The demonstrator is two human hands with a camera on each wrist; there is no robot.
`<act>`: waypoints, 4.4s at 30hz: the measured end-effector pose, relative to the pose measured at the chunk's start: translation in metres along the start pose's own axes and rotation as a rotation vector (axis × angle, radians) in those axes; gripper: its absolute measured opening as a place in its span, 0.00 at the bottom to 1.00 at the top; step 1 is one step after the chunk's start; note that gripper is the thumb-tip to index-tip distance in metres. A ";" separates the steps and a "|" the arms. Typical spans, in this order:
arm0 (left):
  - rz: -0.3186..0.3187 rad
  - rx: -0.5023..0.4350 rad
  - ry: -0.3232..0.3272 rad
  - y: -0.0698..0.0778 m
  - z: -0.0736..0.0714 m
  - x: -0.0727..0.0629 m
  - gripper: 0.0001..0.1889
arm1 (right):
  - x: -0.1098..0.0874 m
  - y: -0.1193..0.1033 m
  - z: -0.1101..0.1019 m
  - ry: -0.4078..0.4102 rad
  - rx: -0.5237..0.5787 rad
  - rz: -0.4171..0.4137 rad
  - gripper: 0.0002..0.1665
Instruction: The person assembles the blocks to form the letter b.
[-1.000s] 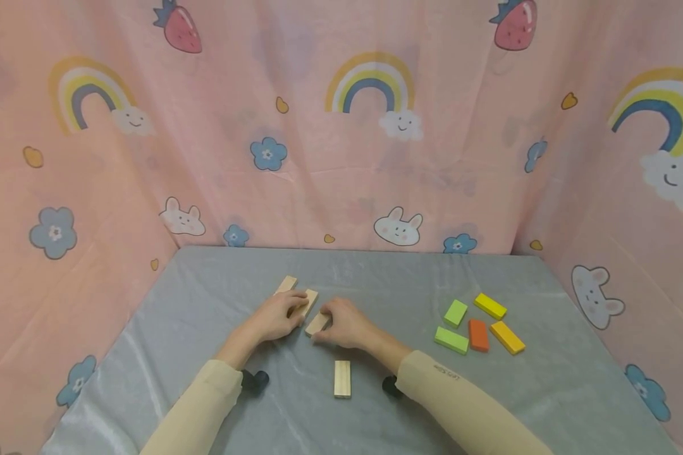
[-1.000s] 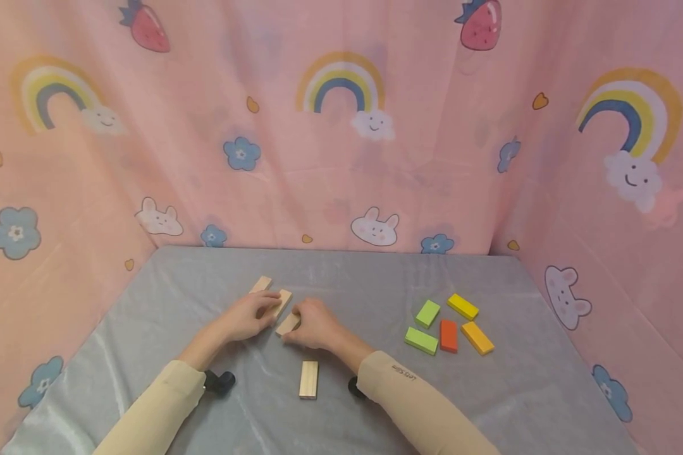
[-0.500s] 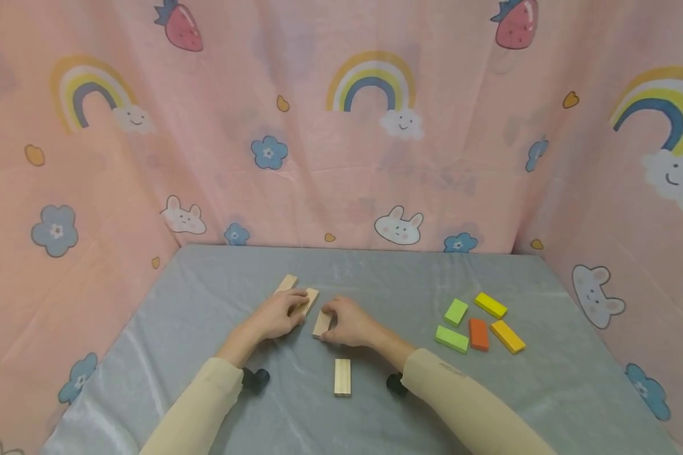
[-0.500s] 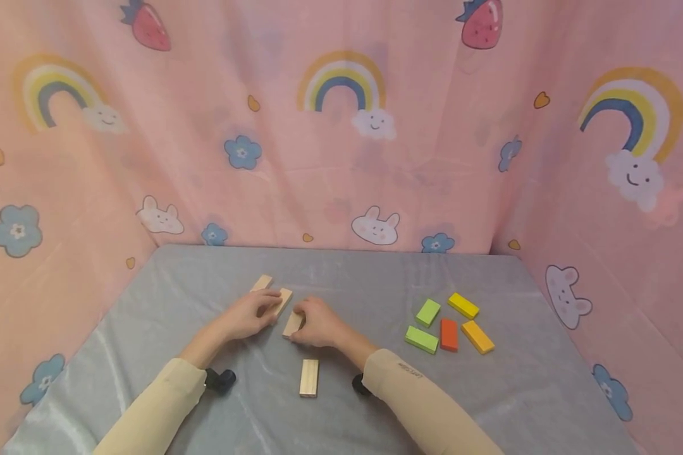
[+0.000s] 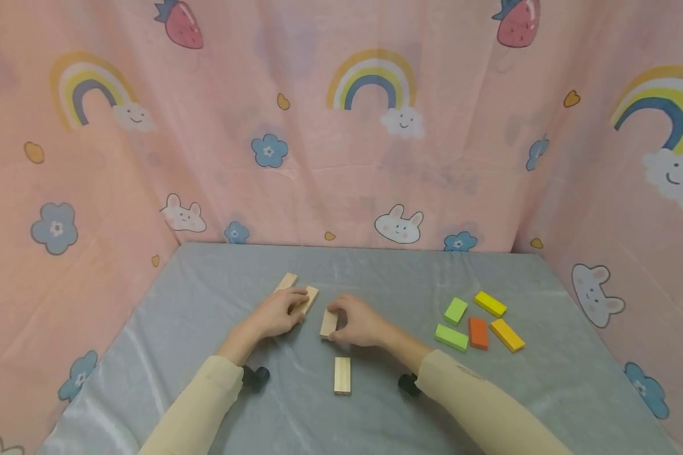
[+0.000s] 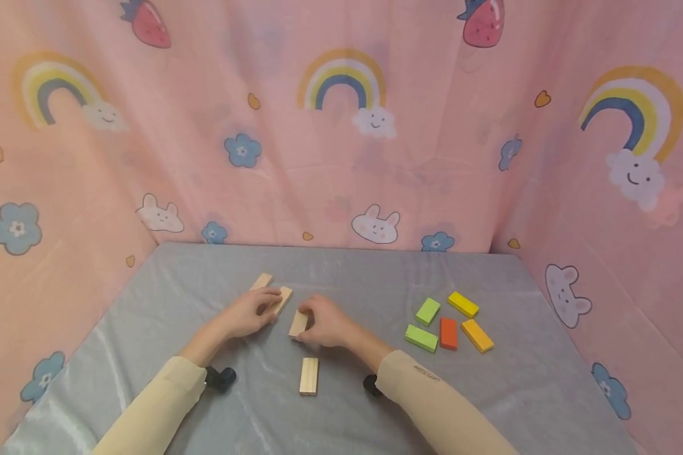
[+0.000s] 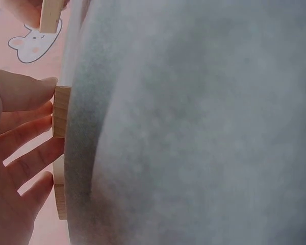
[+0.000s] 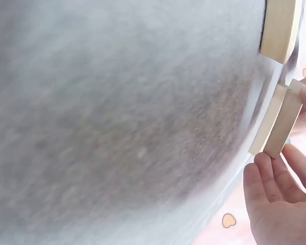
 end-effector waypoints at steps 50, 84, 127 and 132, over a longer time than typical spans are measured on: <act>0.005 0.015 -0.022 0.000 0.000 0.002 0.22 | -0.034 0.018 0.010 -0.111 -0.051 -0.071 0.29; -0.009 0.025 -0.024 0.002 -0.001 0.001 0.23 | -0.039 0.016 0.012 -0.101 -0.102 -0.041 0.30; -0.099 0.030 -0.133 -0.001 -0.008 0.011 0.46 | -0.048 0.011 0.018 -0.082 -0.106 -0.056 0.33; -0.105 0.047 -0.117 -0.001 -0.008 0.012 0.46 | -0.048 0.011 0.018 -0.083 -0.109 -0.050 0.33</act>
Point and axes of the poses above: each hand's wrist, its own x-axis towards the middle knuckle, its own z-axis out of the palm, y = z × x, the point moved 5 cm from there along x, towards the middle knuckle, and after that the axes turned 14 degrees about -y, right-handed, at the moved point
